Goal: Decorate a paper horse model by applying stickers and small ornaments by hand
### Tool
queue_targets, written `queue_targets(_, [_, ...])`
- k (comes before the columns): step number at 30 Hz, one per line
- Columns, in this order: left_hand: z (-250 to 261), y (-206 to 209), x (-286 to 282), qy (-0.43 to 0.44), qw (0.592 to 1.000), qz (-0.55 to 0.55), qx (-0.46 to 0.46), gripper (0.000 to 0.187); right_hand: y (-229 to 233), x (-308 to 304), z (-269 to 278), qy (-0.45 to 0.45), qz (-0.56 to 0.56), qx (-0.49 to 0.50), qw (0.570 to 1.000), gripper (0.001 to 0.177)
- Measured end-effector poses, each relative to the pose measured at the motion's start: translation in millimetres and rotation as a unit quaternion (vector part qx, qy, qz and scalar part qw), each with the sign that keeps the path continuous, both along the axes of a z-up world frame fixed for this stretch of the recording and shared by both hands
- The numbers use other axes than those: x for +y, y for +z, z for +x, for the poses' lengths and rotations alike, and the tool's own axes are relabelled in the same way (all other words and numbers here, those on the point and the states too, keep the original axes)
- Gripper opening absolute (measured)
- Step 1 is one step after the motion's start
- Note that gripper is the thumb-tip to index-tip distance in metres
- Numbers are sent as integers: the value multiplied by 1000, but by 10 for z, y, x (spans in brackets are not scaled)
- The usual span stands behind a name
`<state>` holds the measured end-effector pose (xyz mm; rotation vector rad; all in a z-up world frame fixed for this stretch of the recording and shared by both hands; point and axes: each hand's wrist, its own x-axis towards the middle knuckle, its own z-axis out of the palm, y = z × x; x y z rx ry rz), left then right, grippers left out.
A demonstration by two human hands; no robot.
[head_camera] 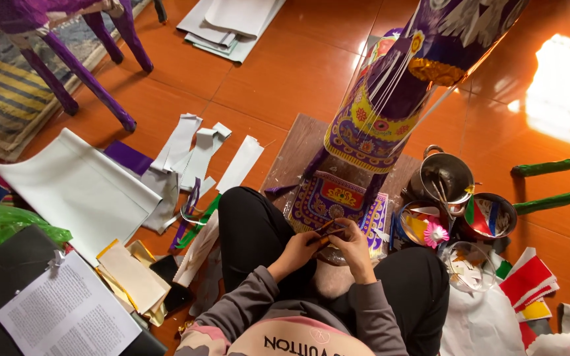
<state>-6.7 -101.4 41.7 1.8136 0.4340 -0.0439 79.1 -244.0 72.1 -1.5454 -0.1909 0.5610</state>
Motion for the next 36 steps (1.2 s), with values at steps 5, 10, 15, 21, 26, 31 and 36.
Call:
queue_targets(5, [-51, 35, -6, -8, 999, -27, 17, 27, -87, -23, 27, 10, 9, 17, 1000, 53])
queue_targets(10, [-34, 9, -1, -7, 999, -26, 28, 26, -196, -26, 47, 7, 16, 15, 1000, 52])
queue_targets(15, [-10, -73, -4, 1, 999, -30, 34, 26, -150, -12, 54, 8, 20, 15, 1000, 50])
queue_targets(21, [-11, -213, -40, 14, 998, -46, 33, 27, -109, -23, 14, 6, 7, 13, 1000, 52])
queue_targets(26, [-39, 30, -18, -11, 999, -41, 13, 30, -93, -22, 23, 9, -1, 4, 1000, 51])
queue_targets(31, [-14, -79, 3, 11, 999, -34, 6, 25, -136, -5, 15, 13, 5, -3, 1000, 52])
queue_targets(36, [10, -155, 22, 21, 1000, -4, 1, 19, -141, 2, 13, 22, 6, -9, 1000, 53])
